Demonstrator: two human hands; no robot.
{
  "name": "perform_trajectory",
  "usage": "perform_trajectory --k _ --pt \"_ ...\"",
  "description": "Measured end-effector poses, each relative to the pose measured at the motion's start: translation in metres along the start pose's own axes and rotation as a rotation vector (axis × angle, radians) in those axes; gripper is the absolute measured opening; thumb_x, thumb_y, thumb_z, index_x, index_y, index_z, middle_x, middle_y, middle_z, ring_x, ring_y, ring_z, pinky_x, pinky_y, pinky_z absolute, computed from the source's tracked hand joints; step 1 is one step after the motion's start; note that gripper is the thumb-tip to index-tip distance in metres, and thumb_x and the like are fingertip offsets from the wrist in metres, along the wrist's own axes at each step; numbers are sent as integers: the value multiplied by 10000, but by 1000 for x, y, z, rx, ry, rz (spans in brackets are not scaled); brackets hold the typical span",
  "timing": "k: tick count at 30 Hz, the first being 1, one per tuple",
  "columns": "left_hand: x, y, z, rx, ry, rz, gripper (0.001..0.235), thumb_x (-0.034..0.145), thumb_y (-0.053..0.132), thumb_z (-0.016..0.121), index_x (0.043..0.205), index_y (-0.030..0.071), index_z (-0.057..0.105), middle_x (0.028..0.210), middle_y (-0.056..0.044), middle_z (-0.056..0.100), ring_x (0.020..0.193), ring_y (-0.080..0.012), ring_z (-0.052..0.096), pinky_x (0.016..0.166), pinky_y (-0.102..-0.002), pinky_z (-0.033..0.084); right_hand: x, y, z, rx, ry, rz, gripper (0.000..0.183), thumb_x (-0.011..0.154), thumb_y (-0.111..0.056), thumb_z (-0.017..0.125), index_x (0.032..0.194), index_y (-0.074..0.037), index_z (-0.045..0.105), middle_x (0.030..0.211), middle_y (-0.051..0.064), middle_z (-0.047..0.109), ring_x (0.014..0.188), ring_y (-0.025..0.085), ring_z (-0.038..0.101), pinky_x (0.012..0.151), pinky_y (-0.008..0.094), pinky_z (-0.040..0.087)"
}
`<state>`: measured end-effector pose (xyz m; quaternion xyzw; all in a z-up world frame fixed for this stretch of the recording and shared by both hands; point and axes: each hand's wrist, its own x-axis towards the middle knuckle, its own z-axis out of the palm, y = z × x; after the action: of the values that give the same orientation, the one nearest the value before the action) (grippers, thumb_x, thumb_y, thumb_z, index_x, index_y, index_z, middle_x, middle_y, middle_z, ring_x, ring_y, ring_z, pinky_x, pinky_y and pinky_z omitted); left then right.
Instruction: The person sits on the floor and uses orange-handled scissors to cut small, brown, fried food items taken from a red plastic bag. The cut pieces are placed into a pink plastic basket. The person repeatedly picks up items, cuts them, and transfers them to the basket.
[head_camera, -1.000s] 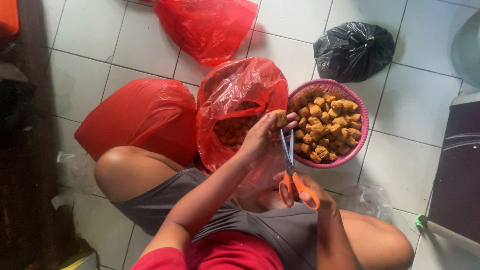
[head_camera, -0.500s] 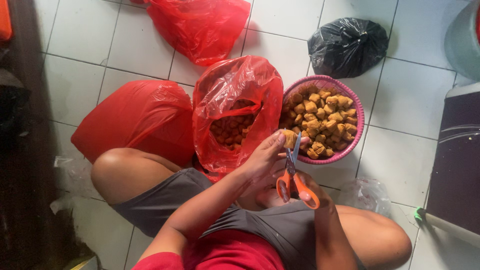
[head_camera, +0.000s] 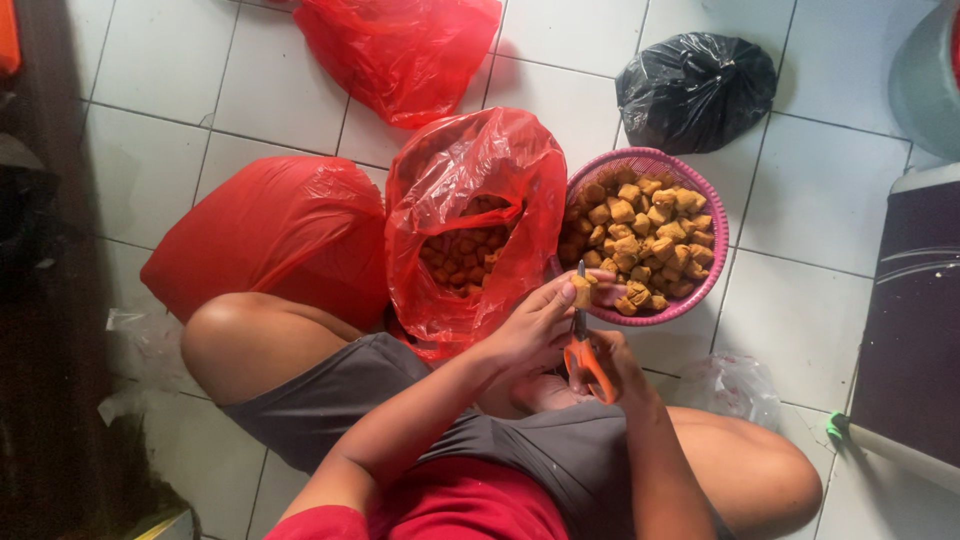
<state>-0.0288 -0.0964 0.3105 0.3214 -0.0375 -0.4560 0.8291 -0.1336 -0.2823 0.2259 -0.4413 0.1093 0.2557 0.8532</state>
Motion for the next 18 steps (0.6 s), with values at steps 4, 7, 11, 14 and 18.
perform_trajectory --k 4,7,11,14,18 --pt "6 3 0 566 182 362 466 1162 272 513 1552 20 564 1211 -79 520 1133 -118 518 1033 -264 457 -1 -9 5 -14 41 4 490 694 84 814 1162 114 672 669 96 648 504 153 629 462 271 487" --pt "8 7 8 466 317 368 403 1063 163 633 1429 3 579 1121 -34 632 1052 -100 581 960 -271 499 -1 -14 10 -36 41 -17 545 689 78 830 1210 95 671 681 78 645 523 135 619 490 250 483" --pt "3 18 24 579 394 351 404 916 116 751 1265 -5 587 1081 -46 673 1001 -97 670 888 -288 578 0 -17 11 -52 90 -23 570 691 43 828 1228 77 641 681 111 682 512 154 624 475 241 466" --pt "3 23 32 677 454 345 385 884 108 798 1199 -9 609 1037 -68 699 949 -105 694 849 -291 601 -1 -13 10 -38 117 17 573 695 43 824 1230 85 625 710 83 674 568 157 656 492 253 488" --pt "6 25 29 594 389 381 293 951 73 695 1221 -5 613 1046 -56 719 979 -100 706 900 -285 599 -1 -13 7 95 9 -67 560 753 -15 816 1266 116 631 670 120 677 552 159 640 523 257 499"
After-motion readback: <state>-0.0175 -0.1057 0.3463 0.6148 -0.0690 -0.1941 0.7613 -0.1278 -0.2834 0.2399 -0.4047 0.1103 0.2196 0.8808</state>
